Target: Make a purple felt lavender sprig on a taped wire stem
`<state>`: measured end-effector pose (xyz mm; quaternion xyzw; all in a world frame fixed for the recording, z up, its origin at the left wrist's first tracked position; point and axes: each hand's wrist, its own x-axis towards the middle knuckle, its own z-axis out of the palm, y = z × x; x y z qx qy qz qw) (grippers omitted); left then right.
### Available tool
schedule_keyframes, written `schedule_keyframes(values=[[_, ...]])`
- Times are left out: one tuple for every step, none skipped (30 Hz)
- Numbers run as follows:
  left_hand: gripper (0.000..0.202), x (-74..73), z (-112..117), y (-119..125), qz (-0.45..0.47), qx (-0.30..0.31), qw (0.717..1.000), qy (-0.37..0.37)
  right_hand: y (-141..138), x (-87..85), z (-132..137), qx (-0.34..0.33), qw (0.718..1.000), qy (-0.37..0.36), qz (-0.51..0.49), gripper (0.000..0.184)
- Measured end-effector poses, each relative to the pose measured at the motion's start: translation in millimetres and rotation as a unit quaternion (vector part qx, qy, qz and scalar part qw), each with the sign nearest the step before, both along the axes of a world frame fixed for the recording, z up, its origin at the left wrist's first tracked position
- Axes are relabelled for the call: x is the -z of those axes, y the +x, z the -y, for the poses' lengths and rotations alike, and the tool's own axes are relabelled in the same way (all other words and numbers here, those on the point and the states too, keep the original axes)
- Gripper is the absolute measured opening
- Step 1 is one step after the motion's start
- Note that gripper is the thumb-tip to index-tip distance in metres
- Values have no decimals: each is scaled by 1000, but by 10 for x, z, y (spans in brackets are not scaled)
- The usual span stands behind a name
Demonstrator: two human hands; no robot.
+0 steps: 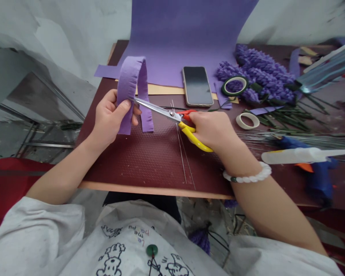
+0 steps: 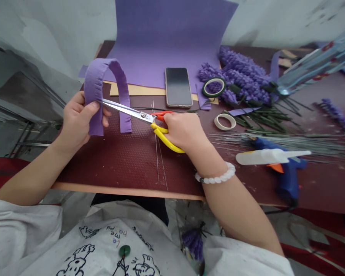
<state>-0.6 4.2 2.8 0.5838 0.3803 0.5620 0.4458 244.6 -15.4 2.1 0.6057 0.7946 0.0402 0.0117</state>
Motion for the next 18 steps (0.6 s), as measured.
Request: schedule_keyframes(values=[[19, 3, 0, -1, -4, -1, 1000, 2, -2, 3, -2, 0, 1000, 3, 0, 44], [19, 5, 0, -3, -8, -3, 1000, 4, -5, 5, -5, 2, 1000, 6, 1, 44], [18, 6, 1, -4, -12, -5, 1000, 5, -10, 8, -8, 3, 1000, 8, 2, 44], [17, 6, 3, -6, -15, -6, 1000, 3, -14, 11, -12, 5, 1000, 10, 5, 44], [16, 3, 5, -7, -17, -8, 1000, -1, -18, 15, -16, 6, 1000, 12, 7, 44], [16, -2, 8, -8, -19, -11, 1000, -7, -21, 20, -20, 6, 1000, 13, 10, 45], [15, -8, 12, -9, -21, -13, 1000, -13, -23, 25, -23, 5, 1000, 14, 13, 45], [15, -16, 16, -9, -21, -15, 1000, -17, -23, 31, -26, 3, 1000, 15, 14, 45], [14, -23, 20, -9, -20, -15, 999, -21, -22, 37, -28, 0, 1000, 17, 14, 45], [13, -29, 23, -9, -17, -15, 999, -24, -20, 42, -30, -3, 1000, 19, 13, 45], [12, -34, 27, -10, -13, -14, 1000, -25, -19, 47, -30, -5, 1000, 20, 12, 45], [10, -38, 30, -12, -10, -12, 1000, -25, -18, 50, -31, -5, 1000, 21, 12, 45], [10, -39, 33, -13, -9, -11, 1000, -24, -17, 51, -31, -5, 1000, 20, 12, 44], [10, -39, 36, -16, -12, -10, 1000, -23, -18, 51, -31, -5, 1000, 19, 13, 43], [10, -39, 38, -17, -17, -11, 1000, -21, -18, 50, -32, -4, 1000, 17, 14, 42], [11, -38, 40, -19, -23, -11, 1000, -18, -18, 48, -32, -4, 1000, 16, 16, 42], [12, -38, 42, -19, -28, -11, 999, -16, -18, 45, -32, -4, 1000, 15, 17, 41], [13, -37, 43, -19, -30, -12, 999, -14, -17, 41, -31, -4, 1000, 14, 18, 40]])
